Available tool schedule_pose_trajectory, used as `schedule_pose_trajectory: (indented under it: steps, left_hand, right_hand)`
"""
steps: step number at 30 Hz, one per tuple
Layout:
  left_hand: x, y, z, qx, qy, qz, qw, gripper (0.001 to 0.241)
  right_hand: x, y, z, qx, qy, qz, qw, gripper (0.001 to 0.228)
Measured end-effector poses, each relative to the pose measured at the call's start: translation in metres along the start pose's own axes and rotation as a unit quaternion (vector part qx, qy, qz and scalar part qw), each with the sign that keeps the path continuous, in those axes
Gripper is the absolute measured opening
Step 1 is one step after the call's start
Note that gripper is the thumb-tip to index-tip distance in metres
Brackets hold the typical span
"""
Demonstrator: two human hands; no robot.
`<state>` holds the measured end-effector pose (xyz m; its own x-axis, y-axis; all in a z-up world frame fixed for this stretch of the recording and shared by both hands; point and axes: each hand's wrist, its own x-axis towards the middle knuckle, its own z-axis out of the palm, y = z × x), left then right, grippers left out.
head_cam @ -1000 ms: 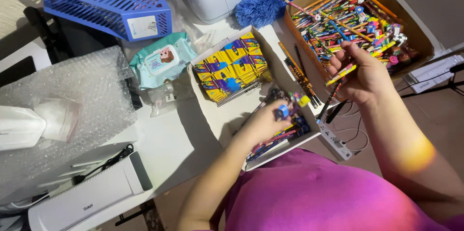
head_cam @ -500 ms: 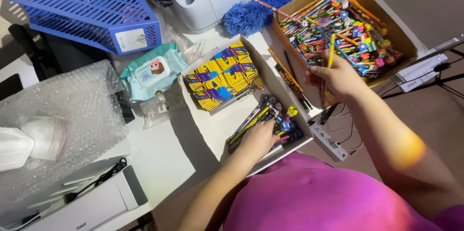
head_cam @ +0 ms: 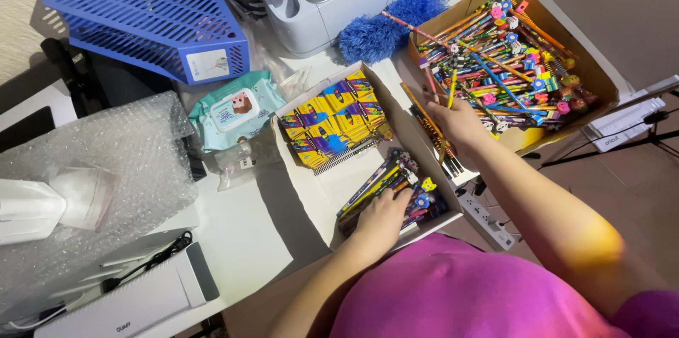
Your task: The person transfers colorful pencils with toppers from a large cardboard box into a smaller white box, arranging them by hand. The person repeatedly picks up handfuls of pencils and places them into the smaller box, occasionally adjusting their alignment.
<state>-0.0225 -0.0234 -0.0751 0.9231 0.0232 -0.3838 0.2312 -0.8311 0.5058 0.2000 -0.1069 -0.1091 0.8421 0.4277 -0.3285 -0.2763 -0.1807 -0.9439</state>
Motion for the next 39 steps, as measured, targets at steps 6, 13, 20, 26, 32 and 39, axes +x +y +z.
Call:
schedule_pose_trajectory:
  steps: [6, 13, 20, 26, 32, 39]
  left_hand:
    - [0.002, -0.018, 0.016, 0.083, 0.038, 0.009, 0.996, 0.046]
    - [-0.002, -0.011, -0.019, 0.02, -0.044, -0.077, 0.996, 0.088]
    - [-0.001, 0.001, -0.029, 0.027, -0.126, -0.082, 0.988, 0.079]
    - [-0.007, 0.001, -0.028, 0.093, -0.145, -0.055, 0.984, 0.064]
    - [-0.025, 0.021, -0.053, 0.067, -0.227, -0.134, 0.962, 0.069]
    - [-0.021, 0.003, -0.024, 0.035, -0.244, -0.146, 0.958, 0.074]
  right_hand:
    - [-0.017, -0.02, -0.023, -0.001, 0.026, -0.087, 0.996, 0.017]
    - [-0.051, -0.023, -0.033, 0.109, 0.047, -0.127, 0.985, 0.016]
    - [-0.089, -0.038, -0.022, 0.327, -0.042, -0.019, 0.944, 0.02]
    - [-0.112, -0.032, -0.001, 0.345, -0.108, 0.043, 0.931, 0.013]
    - [-0.11, -0.012, -0.003, 0.324, -0.159, 0.025, 0.932, 0.019]
    - [-0.111, -0.019, 0.0, 0.22, -0.182, 0.02, 0.958, 0.024]
